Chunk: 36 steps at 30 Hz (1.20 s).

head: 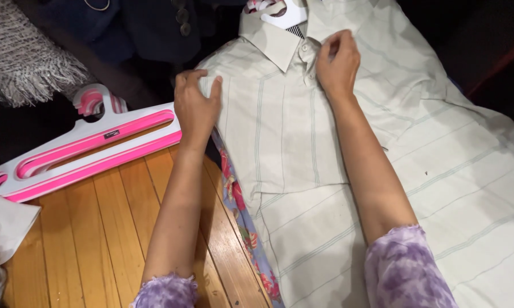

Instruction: Folding and organizing various clothing items on a wooden surface

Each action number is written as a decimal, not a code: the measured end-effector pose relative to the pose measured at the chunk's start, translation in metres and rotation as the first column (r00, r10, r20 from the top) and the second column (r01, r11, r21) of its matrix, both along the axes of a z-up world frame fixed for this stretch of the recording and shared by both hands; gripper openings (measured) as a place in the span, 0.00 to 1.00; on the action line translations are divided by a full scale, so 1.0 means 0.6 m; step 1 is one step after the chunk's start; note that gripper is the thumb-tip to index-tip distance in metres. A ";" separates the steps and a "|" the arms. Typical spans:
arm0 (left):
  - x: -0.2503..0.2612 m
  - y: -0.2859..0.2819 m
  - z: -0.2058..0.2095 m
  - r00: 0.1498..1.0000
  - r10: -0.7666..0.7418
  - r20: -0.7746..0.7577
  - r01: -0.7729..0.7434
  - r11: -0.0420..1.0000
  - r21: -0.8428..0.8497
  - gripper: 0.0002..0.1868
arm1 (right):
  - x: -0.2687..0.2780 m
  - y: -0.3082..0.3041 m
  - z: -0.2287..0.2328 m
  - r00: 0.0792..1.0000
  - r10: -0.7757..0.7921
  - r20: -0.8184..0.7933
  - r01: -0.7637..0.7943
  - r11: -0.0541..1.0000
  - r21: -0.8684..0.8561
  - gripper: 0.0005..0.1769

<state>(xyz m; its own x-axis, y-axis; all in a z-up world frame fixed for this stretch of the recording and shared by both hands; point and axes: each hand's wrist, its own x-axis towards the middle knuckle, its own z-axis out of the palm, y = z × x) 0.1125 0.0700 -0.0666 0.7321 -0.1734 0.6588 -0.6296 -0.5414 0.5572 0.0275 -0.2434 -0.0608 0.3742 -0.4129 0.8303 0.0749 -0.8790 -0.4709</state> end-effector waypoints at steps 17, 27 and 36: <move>0.000 0.005 0.003 0.992 0.118 0.041 -0.100 0.950 -0.297 0.03 | 0.168 -0.037 0.048 0.851 -0.097 -0.517 -0.231 0.814 -0.534 0.17; -0.025 -0.014 0.009 0.976 0.113 0.184 -0.099 0.991 -0.085 0.13 | 0.182 -0.005 0.001 0.899 0.130 -0.419 -0.304 0.872 -0.383 0.04; -0.177 -0.135 -0.045 0.897 -0.440 -0.047 0.409 0.783 0.469 0.35 | 0.030 0.026 -0.021 0.872 0.291 -0.394 -0.409 0.875 -0.258 0.21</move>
<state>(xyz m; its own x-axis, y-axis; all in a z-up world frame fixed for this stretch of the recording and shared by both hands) 0.0066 -0.0108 -0.0938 0.4739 -0.7477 0.4652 -0.8804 -0.3919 0.2671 0.0458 -0.2280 -0.0736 0.7189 0.0679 0.6918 0.2978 -0.9294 -0.2182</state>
